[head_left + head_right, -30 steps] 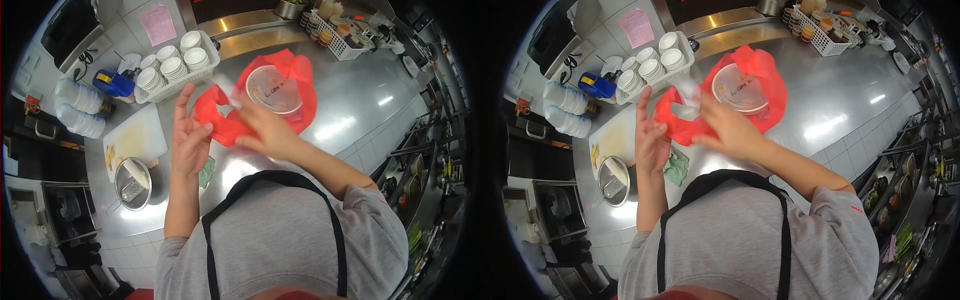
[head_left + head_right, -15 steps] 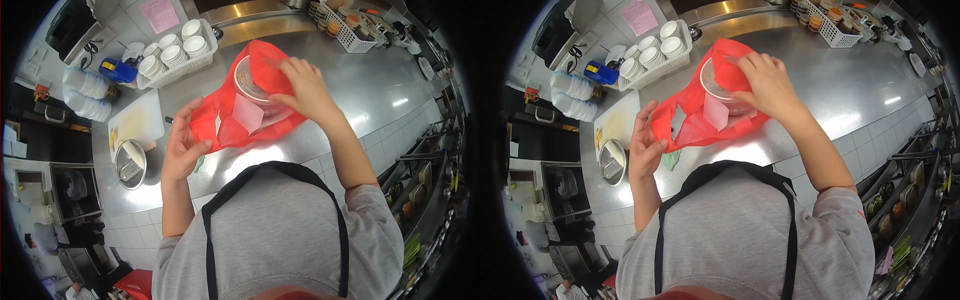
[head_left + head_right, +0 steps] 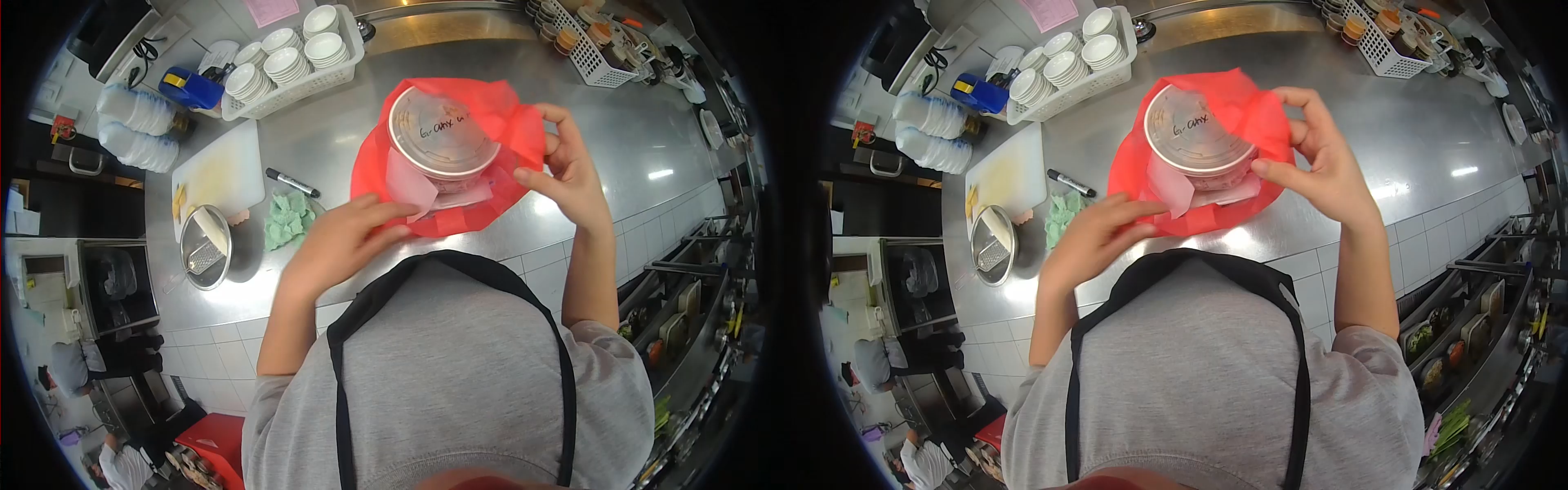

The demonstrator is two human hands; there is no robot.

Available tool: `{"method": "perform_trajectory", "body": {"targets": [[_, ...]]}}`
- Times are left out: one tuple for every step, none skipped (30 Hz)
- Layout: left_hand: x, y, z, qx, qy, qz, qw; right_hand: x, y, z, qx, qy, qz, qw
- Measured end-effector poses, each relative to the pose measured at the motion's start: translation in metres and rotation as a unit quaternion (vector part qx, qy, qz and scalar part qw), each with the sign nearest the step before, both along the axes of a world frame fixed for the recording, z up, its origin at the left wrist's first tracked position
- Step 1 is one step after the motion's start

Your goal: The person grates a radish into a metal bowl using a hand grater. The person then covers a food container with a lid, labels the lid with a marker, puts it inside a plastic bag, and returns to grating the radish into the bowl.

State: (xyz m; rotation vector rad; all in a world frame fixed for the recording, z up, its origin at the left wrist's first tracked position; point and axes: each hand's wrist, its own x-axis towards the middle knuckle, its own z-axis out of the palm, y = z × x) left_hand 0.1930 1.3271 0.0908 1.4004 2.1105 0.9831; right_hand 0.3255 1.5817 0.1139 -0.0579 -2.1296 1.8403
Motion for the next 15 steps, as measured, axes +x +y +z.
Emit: {"method": "perform_trajectory", "body": {"targets": [[0.006, 0.012, -0.008, -0.032, 0.027, -0.018, 0.999, -0.002, -0.002, -0.001, 0.000, 0.000, 0.001, 1.000], [0.010, 0.022, -0.016, -0.065, 0.054, -0.037, 0.996, -0.002, -0.004, -0.002, 0.000, -0.023, 0.008, 1.000], [0.012, 0.029, -0.024, -0.066, 0.050, -0.038, 0.996, -0.001, -0.005, -0.004, -0.001, -0.048, 0.015, 0.999], [0.014, 0.035, -0.033, -0.124, 0.110, -0.038, 0.985, 0.001, -0.005, -0.004, -0.002, -0.051, 0.016, 0.999], [0.015, 0.039, -0.039, -0.181, 0.169, -0.038, 0.968, 0.001, -0.006, -0.005, 0.008, -0.048, 0.018, 0.999], [0.016, 0.041, -0.043, -0.206, 0.167, -0.003, 0.964, 0.002, -0.006, -0.005, 0.018, -0.045, 0.021, 0.999], [0.016, 0.039, -0.044, -0.207, 0.166, -0.001, 0.964, 0.003, -0.005, -0.007, 0.018, -0.046, 0.023, 0.999], [0.014, 0.034, -0.045, -0.237, 0.170, 0.033, 0.956, 0.007, -0.002, -0.009, 0.056, -0.051, 0.023, 0.997], [0.013, 0.029, -0.046, -0.267, 0.174, 0.065, 0.946, 0.010, -0.001, -0.011, 0.093, -0.056, 0.022, 0.994], [0.012, 0.024, -0.041, -0.271, 0.164, 0.078, 0.945, 0.012, -0.001, -0.011, 0.091, -0.058, 0.023, 0.994], [0.010, 0.019, -0.043, -0.272, 0.163, 0.079, 0.945, 0.013, -0.002, -0.012, 0.080, -0.069, 0.026, 0.994], [0.007, 0.015, -0.047, -0.295, 0.171, 0.077, 0.937, 0.014, -0.002, -0.011, 0.069, -0.079, 0.030, 0.994], [0.005, 0.011, -0.049, -0.317, 0.180, 0.074, 0.928, 0.013, -0.004, -0.011, 0.068, -0.080, 0.032, 0.994], [0.005, 0.008, -0.047, -0.318, 0.179, 0.075, 0.928, 0.012, -0.007, -0.011, 0.061, -0.080, 0.033, 0.994], [0.004, 0.006, -0.040, -0.312, 0.157, 0.073, 0.934, 0.011, -0.009, -0.010, 0.055, -0.079, 0.033, 0.995]]}}
